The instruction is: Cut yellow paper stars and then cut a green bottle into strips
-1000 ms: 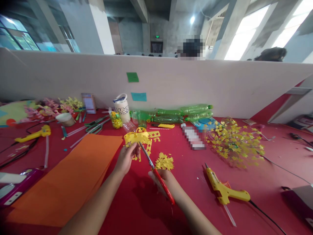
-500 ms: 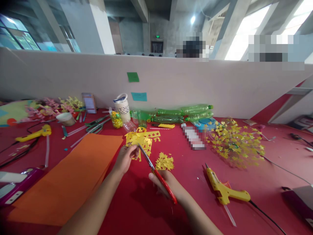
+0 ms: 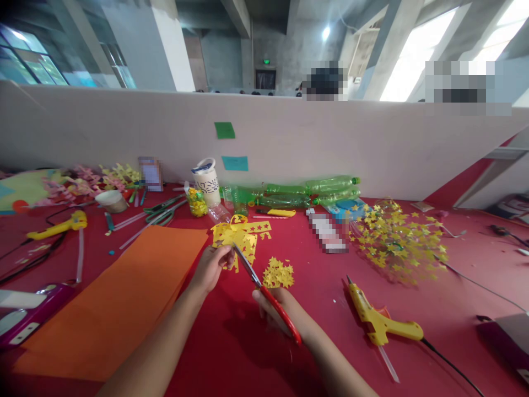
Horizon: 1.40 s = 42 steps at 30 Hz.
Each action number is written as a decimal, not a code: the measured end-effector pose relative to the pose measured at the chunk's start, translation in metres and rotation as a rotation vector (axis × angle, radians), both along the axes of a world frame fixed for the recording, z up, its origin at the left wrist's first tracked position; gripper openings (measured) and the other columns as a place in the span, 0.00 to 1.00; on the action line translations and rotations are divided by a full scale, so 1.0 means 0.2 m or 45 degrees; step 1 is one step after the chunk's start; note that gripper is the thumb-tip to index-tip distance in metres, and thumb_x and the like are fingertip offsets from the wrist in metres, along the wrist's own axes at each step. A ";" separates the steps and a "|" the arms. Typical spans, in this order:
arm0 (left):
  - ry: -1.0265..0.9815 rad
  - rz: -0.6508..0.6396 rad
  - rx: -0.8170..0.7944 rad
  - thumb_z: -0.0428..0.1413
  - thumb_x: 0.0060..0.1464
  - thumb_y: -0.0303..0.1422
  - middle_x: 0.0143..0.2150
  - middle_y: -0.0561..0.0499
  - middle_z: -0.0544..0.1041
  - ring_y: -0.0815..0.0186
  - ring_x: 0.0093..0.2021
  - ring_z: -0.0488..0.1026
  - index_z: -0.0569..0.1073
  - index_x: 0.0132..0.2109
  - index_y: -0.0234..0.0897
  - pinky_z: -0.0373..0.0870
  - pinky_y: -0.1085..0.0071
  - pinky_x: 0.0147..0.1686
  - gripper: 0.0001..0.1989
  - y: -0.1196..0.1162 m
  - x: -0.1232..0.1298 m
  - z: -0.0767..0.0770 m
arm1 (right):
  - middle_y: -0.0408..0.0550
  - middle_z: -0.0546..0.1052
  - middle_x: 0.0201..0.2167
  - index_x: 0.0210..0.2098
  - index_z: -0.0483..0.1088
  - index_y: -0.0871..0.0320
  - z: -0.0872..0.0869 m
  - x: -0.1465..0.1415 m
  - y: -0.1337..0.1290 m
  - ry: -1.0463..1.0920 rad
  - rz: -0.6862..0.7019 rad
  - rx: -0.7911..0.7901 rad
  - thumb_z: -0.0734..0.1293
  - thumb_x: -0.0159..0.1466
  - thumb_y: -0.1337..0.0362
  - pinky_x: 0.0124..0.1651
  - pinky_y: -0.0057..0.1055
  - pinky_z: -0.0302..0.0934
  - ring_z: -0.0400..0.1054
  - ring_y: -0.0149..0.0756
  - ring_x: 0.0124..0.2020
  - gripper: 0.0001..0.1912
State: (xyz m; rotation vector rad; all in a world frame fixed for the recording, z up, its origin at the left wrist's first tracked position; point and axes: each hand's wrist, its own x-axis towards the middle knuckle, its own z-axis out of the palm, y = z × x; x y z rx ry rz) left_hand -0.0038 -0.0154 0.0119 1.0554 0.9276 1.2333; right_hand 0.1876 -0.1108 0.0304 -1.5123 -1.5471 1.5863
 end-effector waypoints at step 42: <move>-0.021 0.127 -0.027 0.61 0.46 0.36 0.20 0.54 0.71 0.71 0.21 0.67 0.72 0.26 0.35 0.65 0.73 0.24 0.09 -0.01 0.01 -0.02 | 0.36 0.60 0.12 0.21 0.61 0.58 -0.04 0.00 0.01 0.062 -0.074 -0.042 0.63 0.58 0.38 0.16 0.22 0.44 0.51 0.22 0.12 0.29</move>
